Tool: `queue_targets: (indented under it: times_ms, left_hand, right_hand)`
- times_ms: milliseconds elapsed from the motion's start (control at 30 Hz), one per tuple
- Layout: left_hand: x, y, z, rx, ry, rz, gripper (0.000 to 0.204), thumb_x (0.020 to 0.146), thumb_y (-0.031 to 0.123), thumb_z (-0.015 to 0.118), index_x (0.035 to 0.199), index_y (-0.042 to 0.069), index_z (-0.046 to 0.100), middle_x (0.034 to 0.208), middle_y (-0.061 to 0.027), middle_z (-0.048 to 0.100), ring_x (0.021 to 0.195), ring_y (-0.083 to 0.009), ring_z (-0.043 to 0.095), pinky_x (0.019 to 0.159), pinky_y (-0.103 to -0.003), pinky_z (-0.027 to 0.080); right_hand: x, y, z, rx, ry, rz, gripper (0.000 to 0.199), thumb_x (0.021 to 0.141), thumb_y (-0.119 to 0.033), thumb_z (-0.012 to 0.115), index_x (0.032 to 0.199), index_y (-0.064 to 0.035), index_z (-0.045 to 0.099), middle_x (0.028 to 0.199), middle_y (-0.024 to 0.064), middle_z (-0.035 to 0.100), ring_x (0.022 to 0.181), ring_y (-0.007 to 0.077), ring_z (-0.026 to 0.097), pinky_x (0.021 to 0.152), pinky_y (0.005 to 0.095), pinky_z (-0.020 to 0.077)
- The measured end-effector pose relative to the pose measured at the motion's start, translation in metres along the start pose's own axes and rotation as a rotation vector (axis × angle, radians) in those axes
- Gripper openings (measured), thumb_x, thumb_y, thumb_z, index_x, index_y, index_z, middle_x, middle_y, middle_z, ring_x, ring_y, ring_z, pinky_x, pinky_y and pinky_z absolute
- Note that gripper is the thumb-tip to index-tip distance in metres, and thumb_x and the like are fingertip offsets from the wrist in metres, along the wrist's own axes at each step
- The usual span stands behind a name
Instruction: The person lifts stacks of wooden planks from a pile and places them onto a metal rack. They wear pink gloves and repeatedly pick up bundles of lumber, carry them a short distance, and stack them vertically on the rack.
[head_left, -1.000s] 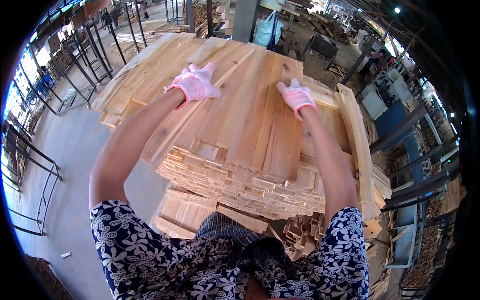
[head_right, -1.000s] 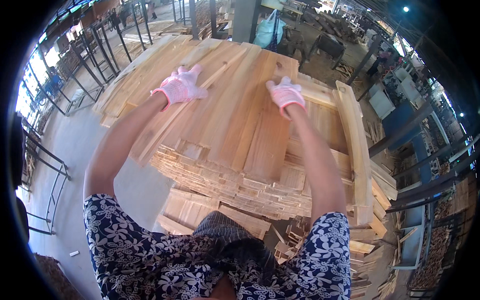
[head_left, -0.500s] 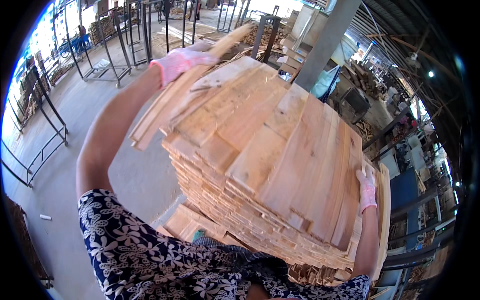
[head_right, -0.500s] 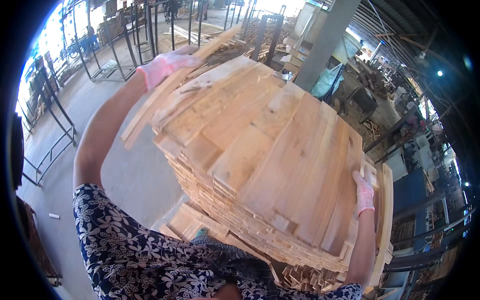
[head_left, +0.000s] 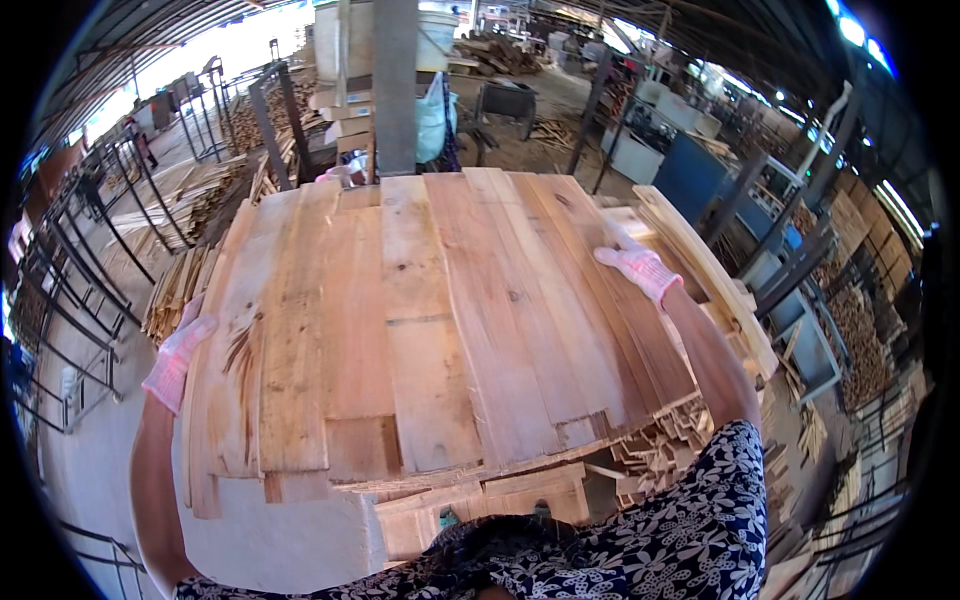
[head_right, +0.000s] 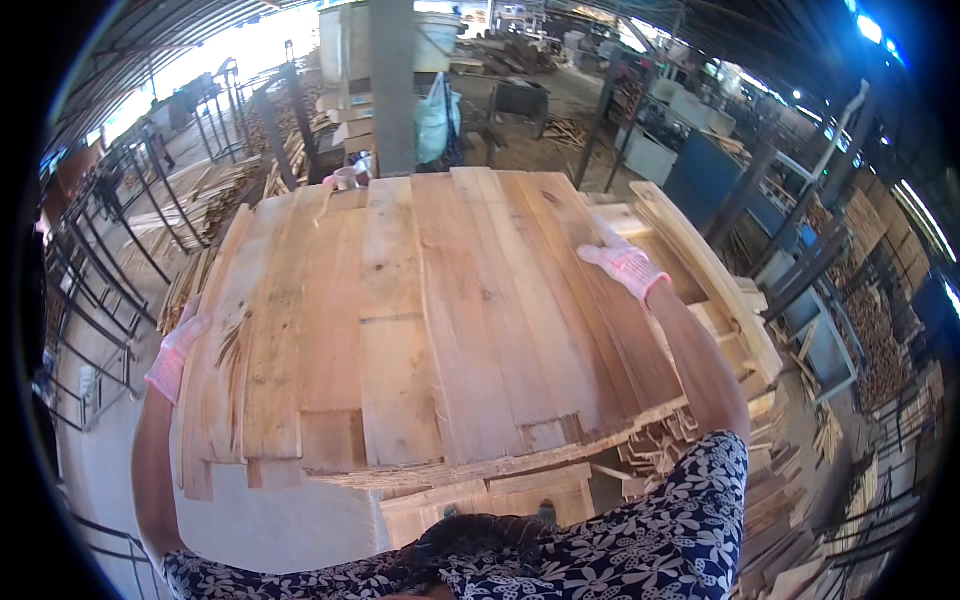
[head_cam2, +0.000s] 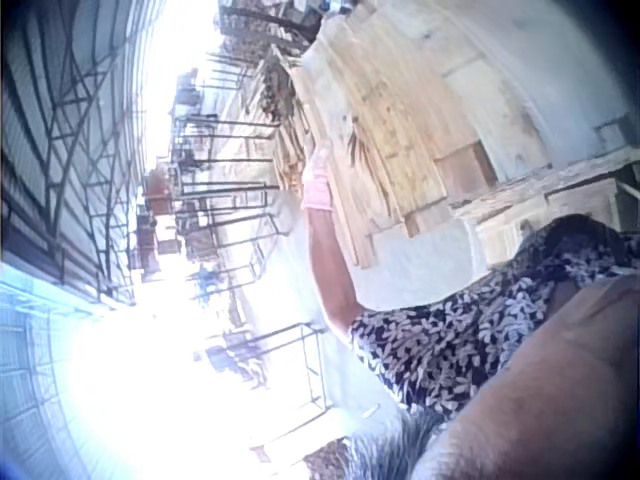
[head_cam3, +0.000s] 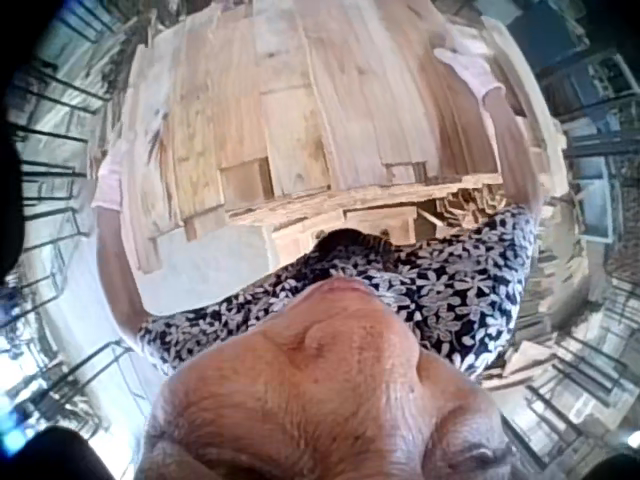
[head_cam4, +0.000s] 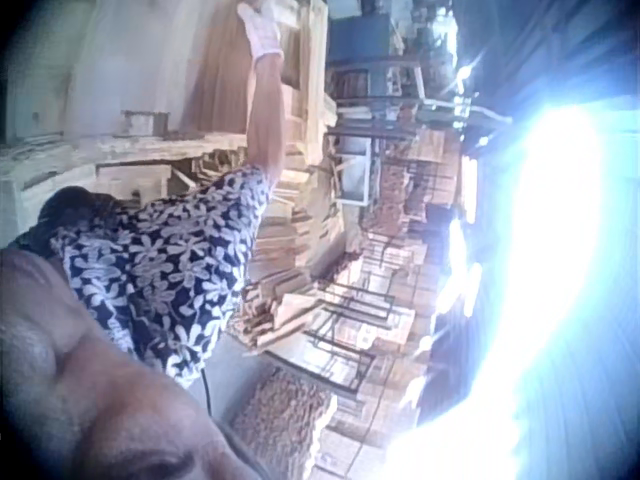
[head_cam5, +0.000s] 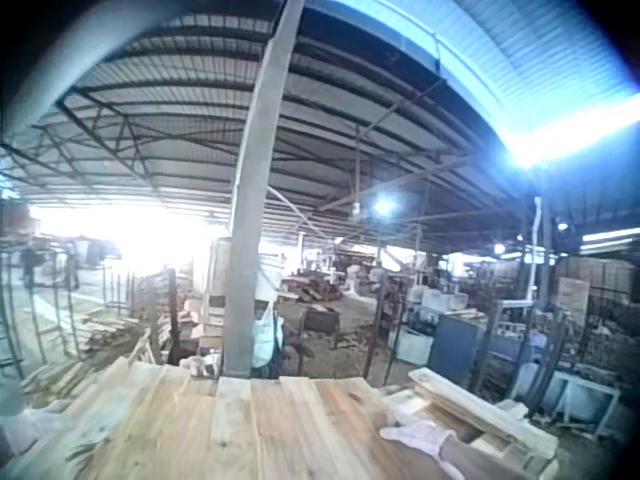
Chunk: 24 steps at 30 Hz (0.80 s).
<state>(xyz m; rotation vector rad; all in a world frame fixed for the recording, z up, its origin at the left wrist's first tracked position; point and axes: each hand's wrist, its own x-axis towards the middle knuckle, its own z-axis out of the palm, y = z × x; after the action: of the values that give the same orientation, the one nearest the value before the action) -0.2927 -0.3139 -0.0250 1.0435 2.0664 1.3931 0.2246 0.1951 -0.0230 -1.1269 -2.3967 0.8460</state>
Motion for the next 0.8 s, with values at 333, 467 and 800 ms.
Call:
queue_targets:
  times_ms: [333, 467, 800]
  left_hand:
    - [0.016, 0.084, 0.030, 0.050, -0.023, 0.099, 0.076, 0.081, 0.012, 0.076, 0.150, 0.009, 0.045, 0.141, -0.0125, 0.056, 0.125, -0.0218, 0.056, 0.106, -0.033, 0.046]
    - [-0.016, 0.140, 0.137, 0.634, 0.005, 0.036, 0.083, 0.077, 0.025, 0.077, 0.153, 0.015, 0.043, 0.143, -0.0229, 0.051, 0.132, -0.0347, 0.051, 0.110, -0.042, 0.044]
    - [-0.024, 0.160, 0.207, 1.114, -0.112, -0.232, 0.101, 0.078, 0.051, 0.078, 0.159, 0.020, 0.026, 0.151, -0.0274, 0.038, 0.141, -0.0461, 0.039, 0.114, -0.051, 0.039]
  right_hand:
    - [0.011, 0.005, 0.003, -0.169, -0.081, 0.035, 0.089, 0.093, -0.056, 0.059, 0.162, -0.0130, 0.024, 0.165, 0.0221, 0.027, 0.155, 0.0349, 0.022, 0.125, 0.0413, 0.0197]
    - [0.005, 0.008, -0.007, -0.125, -0.206, 0.003, 0.091, 0.093, -0.060, 0.057, 0.162, -0.0123, 0.023, 0.165, 0.0203, 0.027, 0.154, 0.0340, 0.024, 0.124, 0.0429, 0.0228]
    - [-0.039, 0.056, -0.181, -0.651, 0.056, 0.098, 0.087, 0.089, -0.063, 0.057, 0.155, -0.0117, 0.036, 0.144, 0.0275, 0.053, 0.135, 0.0385, 0.052, 0.112, 0.0439, 0.0398]
